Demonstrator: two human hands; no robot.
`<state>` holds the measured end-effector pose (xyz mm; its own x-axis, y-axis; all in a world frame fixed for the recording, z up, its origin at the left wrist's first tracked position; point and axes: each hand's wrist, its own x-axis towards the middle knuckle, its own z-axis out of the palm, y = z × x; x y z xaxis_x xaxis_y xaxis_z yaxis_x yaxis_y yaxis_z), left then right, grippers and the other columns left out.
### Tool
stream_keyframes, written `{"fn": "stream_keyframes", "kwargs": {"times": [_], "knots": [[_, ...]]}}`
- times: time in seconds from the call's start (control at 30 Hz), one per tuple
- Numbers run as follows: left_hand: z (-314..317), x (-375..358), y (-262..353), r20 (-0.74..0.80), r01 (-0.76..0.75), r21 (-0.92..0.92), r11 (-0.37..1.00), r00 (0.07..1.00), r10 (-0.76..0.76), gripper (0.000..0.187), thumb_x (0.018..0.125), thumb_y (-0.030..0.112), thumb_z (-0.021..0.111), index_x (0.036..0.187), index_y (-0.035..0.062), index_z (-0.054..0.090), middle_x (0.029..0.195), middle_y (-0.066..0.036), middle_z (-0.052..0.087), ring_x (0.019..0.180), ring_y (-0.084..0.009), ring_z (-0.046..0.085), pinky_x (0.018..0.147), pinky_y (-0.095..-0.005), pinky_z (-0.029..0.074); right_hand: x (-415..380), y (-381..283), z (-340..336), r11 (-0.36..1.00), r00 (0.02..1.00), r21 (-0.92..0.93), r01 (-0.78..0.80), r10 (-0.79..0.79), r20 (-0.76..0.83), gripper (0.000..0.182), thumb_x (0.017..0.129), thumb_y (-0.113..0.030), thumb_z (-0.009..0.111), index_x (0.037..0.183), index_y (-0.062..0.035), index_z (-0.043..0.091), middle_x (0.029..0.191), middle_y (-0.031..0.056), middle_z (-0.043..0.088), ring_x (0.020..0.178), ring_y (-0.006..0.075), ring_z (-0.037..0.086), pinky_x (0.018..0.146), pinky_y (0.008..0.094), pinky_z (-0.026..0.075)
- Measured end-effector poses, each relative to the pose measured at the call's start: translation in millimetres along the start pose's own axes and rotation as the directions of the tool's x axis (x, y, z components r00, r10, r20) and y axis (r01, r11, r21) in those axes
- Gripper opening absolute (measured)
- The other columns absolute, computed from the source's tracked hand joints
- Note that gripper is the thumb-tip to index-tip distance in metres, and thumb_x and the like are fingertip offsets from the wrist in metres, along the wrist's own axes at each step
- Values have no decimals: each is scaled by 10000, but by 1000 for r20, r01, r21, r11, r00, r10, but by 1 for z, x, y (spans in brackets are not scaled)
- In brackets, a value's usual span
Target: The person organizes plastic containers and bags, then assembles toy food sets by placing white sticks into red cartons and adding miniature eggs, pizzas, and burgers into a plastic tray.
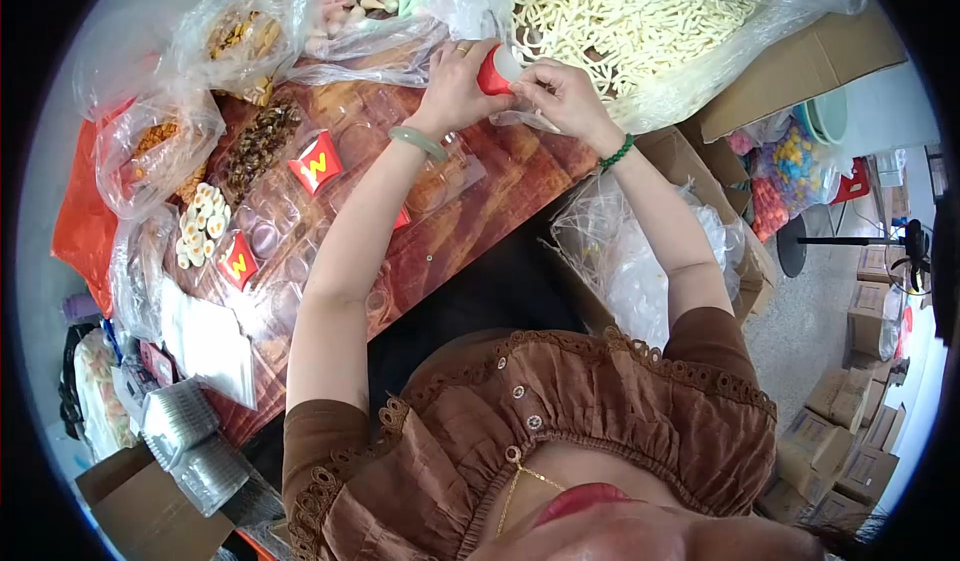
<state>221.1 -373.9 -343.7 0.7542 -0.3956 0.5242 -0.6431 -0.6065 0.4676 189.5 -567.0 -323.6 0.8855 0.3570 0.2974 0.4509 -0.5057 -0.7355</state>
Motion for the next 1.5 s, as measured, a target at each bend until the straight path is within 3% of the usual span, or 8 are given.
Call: {"fn": "stream_keyframes", "kwargs": {"times": [0.5, 0.67, 0.77, 0.93, 1.3, 1.37, 1.43, 1.5], "knots": [[6, 0, -4, 24, 0, 39, 999, 1000, 0, 758, 622, 381, 755, 1262, 104, 456, 1120, -167, 554, 1146, -348, 427, 1031, -483, 232, 2, 23, 0, 961, 977, 195, -197, 176, 118, 131, 888, -95, 562, 917, 27, 599, 804, 21, 569, 693, 65, 528, 597, 228, 434], [-1, 1, -1, 6, -46, 39, 998, 999, 46, 731, 623, 254, 766, 1265, 102, 452, 1126, -176, 544, 1086, -380, 464, 951, -458, 353, 9, 18, -2, 964, 969, -125, 235, -222, 105, 108, 858, -107, 575, 897, -7, 588, 773, 69, 545, 633, 150, 516, 587, 279, 424], [-1, 1, -3, 20, -45, 10, 999, 999, 45, 728, 628, 238, 762, 1269, 106, 444, 1133, -174, 542, 1086, -382, 464, 943, -458, 362, 10, 9, -3, 958, 968, -155, 241, -227, 107, 136, 822, -149, 579, 841, -15, 590, 793, 132, 575, 716, 287, 570, 644, 355, 465], [4, -3, -14, -17, -57, 28, 998, 998, 57, 737, 633, 314, 754, 1268, 110, 441, 1116, -173, 566, 1111, -380, 459, 1026, -493, 256, 7, 7, -7, 940, 959, -188, 283, -283, 28, 89, 828, -92, 584, 879, -20, 586, 773, 92, 551, 658, 210, 542, 602, 299, 439], [-21, 21, -2, -103, 6, 202, 979, 995, 15, 881, 708, 365, 762, 1362, 0, 299, 1328, -196, 417, 1161, -341, 462, 966, -434, 386, 24, 14, -75, 845, 927, -388, 370, -363, 93, 111, 855, -119, 572, 918, -30, 588, 894, 93, 573, 798, 261, 576, 702, 326, 474], [-21, 28, 17, 67, 269, -642, 719, 953, -297, 807, 744, 332, 748, 1323, -49, 335, 1227, -176, 515, 997, -239, 582, 848, -371, 483, 27, -9, -78, 866, 920, -310, 391, -369, 129, 99, 856, -98, 574, 929, -32, 583, 896, 89, 567, 800, 245, 575, 695, 312, 464], [-23, 33, 17, 142, 305, -733, 608, 943, -303, 656, 807, 231, 705, 1289, -71, 378, 1117, -151, 579, 893, -172, 611, 780, -300, 522, 29, -20, -77, 877, 902, -216, 429, -400, 164, 102, 876, -92, 566, 959, -39, 592, 912, 66, 579, 801, 194, 577, 702, 272, 459], [-32, 29, 20, 408, 519, -841, 154, 795, -449, 486, 835, 161, 664, 1226, -41, 457, 1052, -122, 605, 898, -177, 609, 779, -310, 523, 28, -11, -78, 950, 961, -157, 268, -251, 120, 139, 876, -139, 580, 963, -31, 598, 914, 76, 595, 802, 189, 582, 707, 270, 465]]}}
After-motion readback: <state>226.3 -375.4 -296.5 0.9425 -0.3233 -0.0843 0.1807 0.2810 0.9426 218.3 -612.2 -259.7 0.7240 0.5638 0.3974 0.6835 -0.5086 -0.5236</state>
